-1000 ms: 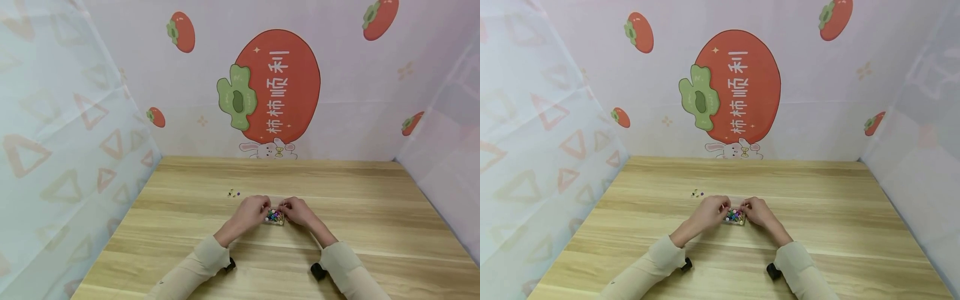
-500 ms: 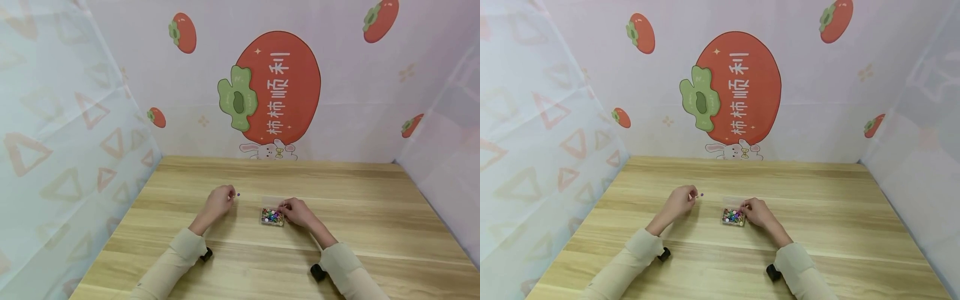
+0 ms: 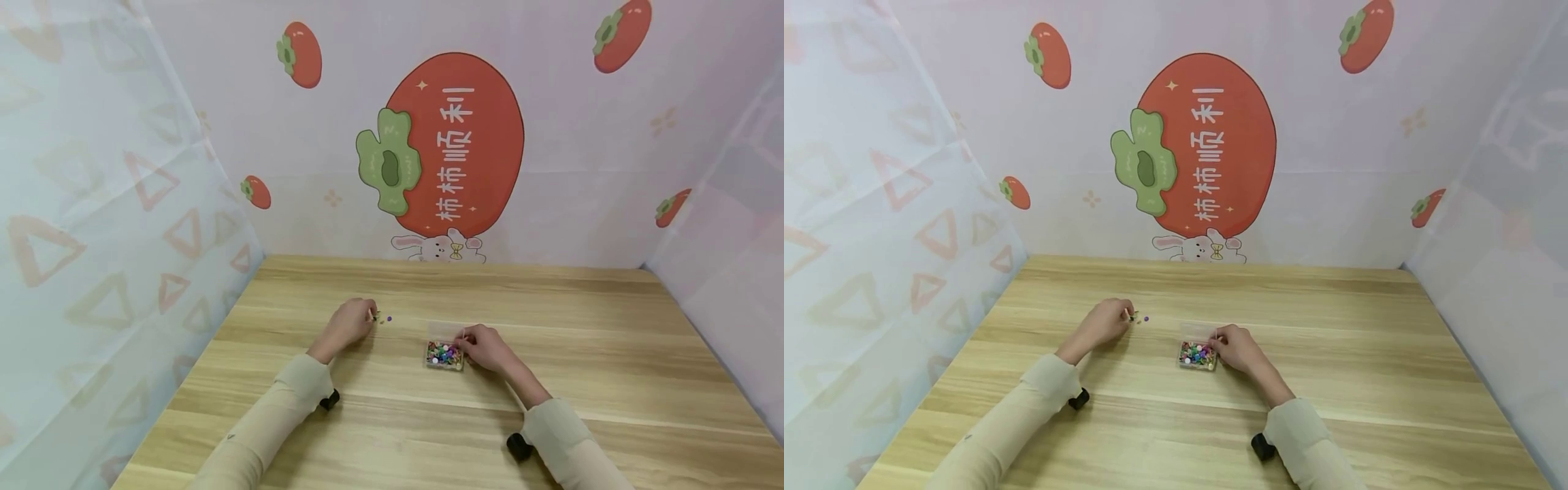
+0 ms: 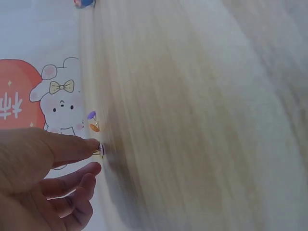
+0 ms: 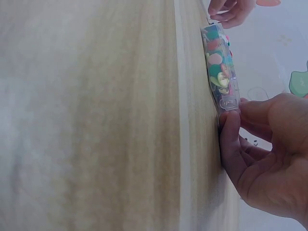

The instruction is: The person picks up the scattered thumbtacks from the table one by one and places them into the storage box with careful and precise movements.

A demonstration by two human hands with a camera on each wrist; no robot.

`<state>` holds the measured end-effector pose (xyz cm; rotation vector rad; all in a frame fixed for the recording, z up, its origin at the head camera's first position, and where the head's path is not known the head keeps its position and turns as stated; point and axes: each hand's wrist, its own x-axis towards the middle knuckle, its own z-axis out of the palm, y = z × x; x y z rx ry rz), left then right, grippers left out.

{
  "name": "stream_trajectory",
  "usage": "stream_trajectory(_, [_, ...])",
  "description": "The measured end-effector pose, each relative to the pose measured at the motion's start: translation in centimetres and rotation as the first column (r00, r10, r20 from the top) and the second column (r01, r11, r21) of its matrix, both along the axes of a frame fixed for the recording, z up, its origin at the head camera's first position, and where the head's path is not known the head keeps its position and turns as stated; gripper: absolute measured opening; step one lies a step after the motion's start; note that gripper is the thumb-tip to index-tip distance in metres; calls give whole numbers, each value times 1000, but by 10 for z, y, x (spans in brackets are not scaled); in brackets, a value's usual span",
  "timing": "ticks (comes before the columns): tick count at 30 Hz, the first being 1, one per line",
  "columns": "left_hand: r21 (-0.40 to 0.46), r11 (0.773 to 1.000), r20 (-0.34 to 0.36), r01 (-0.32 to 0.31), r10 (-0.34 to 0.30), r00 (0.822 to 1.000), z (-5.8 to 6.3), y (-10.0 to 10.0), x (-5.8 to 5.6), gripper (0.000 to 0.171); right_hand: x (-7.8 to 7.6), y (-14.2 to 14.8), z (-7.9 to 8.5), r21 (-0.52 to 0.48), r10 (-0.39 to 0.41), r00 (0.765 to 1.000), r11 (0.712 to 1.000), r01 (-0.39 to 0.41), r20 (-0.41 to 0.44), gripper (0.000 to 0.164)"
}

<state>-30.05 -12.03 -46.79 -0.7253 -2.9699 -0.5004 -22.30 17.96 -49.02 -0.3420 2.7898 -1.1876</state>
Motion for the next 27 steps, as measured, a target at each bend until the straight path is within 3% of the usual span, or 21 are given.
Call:
stream_trajectory(7, [-32,999,-10,-13,13,1000,-4,3,-5,7,0,0,-1,-4,11,1000,1000,-11,-11,14])
stream_trajectory(27, [82,995,-20,-48,50,999,1,-1,0,9,0,0,-1,-12,3,1000,1000,-3,-1,14])
